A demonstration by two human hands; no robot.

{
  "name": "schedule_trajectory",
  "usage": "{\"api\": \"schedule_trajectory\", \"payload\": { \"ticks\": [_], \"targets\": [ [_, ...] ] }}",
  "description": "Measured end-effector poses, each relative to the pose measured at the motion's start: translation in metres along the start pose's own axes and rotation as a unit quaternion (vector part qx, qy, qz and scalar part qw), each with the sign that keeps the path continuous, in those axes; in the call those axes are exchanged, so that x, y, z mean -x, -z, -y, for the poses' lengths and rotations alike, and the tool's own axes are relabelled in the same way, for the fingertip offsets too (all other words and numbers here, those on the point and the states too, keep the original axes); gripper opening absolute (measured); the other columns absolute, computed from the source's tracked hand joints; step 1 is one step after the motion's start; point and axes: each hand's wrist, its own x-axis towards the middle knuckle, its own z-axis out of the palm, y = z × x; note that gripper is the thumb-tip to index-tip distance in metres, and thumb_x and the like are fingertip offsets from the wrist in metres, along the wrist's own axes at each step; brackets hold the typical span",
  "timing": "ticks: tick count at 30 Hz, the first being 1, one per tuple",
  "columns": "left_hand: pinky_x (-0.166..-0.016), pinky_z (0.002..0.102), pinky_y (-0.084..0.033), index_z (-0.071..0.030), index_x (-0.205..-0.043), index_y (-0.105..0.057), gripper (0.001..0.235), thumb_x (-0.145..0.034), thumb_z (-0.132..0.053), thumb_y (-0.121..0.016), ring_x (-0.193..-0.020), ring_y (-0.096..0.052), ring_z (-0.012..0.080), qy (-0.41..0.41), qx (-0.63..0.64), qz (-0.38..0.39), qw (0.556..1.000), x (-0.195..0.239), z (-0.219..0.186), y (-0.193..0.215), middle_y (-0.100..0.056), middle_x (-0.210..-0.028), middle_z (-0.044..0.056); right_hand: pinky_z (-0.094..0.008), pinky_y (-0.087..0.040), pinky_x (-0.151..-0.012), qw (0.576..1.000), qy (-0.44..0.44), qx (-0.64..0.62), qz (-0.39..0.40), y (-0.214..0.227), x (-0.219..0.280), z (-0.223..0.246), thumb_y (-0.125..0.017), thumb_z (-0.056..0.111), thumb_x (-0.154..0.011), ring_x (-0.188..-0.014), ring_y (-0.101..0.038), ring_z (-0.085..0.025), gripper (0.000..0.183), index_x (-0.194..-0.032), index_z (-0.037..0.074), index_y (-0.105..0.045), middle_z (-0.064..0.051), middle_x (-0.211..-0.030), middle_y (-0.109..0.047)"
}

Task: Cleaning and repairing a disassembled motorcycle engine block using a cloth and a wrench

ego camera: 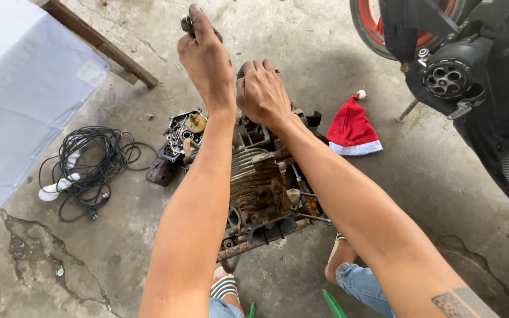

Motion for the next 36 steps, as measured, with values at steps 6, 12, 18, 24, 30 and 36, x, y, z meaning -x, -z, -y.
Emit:
{"api": "schedule_trajectory", "payload": {
  "ticks": [6, 12, 18, 24, 30, 36],
  "targets": [
    [-0.041, 0.023, -0.027, -0.019, -0.048, -0.04, 0.061, -0.093, -0.059, -0.04, -0.037, -0.028, 0.0077, 0.038, -0.069, 0.031, 0.996, -0.02, 0.021, -0.016, -0.035, -0.043, -0.005, -0.057, -0.045, -0.108, 0.998, -0.029, -0.049, -0.012, 0.0, 0.002, -0.002, -0.042, 0.007, -0.095, -0.075, -0.062, -0.029, 0.019, -0.086, 0.004, -0.058, -0.012, -0.08, -0.061],
    [-0.032, 0.024, -0.033, -0.019, -0.054, -0.041, 0.065, -0.085, -0.072, -0.02, -0.031, -0.034, 0.0061, 0.149, -0.178, 0.06, 0.971, -0.036, 0.057, -0.032, -0.036, -0.043, -0.008, -0.044, -0.052, -0.072, 0.995, -0.036, -0.058, -0.067, -0.001, 0.003, 0.001, -0.043, 0.014, -0.096, -0.082, -0.057, -0.028, 0.025, -0.094, 0.001, -0.064, -0.017, -0.087, -0.067],
    [-0.051, 0.027, -0.04, -0.014, -0.073, -0.06, 0.059, -0.101, -0.058, -0.031, -0.044, -0.046, 0.0102, 0.308, -0.228, 0.095, 0.919, -0.048, 0.078, -0.035, -0.05, -0.053, -0.004, -0.033, -0.045, -0.048, 0.991, -0.05, 0.069, -0.102, -0.008, 0.004, 0.0, -0.053, 0.028, -0.099, -0.076, -0.048, -0.028, 0.028, -0.09, 0.007, -0.07, -0.012, -0.084, -0.058],
    [-0.037, 0.023, -0.021, -0.02, -0.055, -0.037, 0.056, -0.095, -0.059, -0.035, -0.038, -0.028, 0.006, 0.147, 0.066, 0.019, 0.987, -0.021, 0.004, 0.032, -0.031, -0.048, -0.009, -0.05, -0.06, -0.076, 0.993, -0.096, 0.073, 0.001, 0.004, 0.0, 0.008, -0.051, 0.03, -0.099, -0.103, -0.058, -0.04, 0.034, -0.103, 0.0, -0.066, -0.02, -0.104, -0.065],
    [-0.039, 0.022, -0.023, -0.014, -0.065, -0.032, 0.051, -0.107, -0.041, -0.04, -0.038, -0.029, 0.0094, -0.092, 0.307, -0.196, 0.927, 0.052, -0.005, 0.061, -0.026, -0.053, -0.004, -0.053, -0.052, -0.083, 0.993, -0.09, 0.069, -0.014, -0.012, -0.002, -0.011, -0.043, 0.035, -0.094, -0.107, -0.053, -0.039, 0.035, -0.097, 0.009, -0.066, -0.015, -0.098, -0.061],
    [-0.041, 0.026, -0.024, -0.014, -0.058, -0.034, 0.062, -0.108, -0.049, -0.029, -0.036, -0.023, 0.0136, -0.172, 0.369, -0.087, 0.909, 0.08, 0.018, 0.062, -0.02, -0.045, -0.002, -0.052, -0.057, -0.079, 0.993, -0.112, 0.044, 0.017, -0.001, 0.0, -0.006, -0.044, 0.034, -0.093, -0.108, -0.053, -0.034, 0.033, -0.097, 0.012, -0.068, -0.012, -0.098, -0.061]
  ]
}}
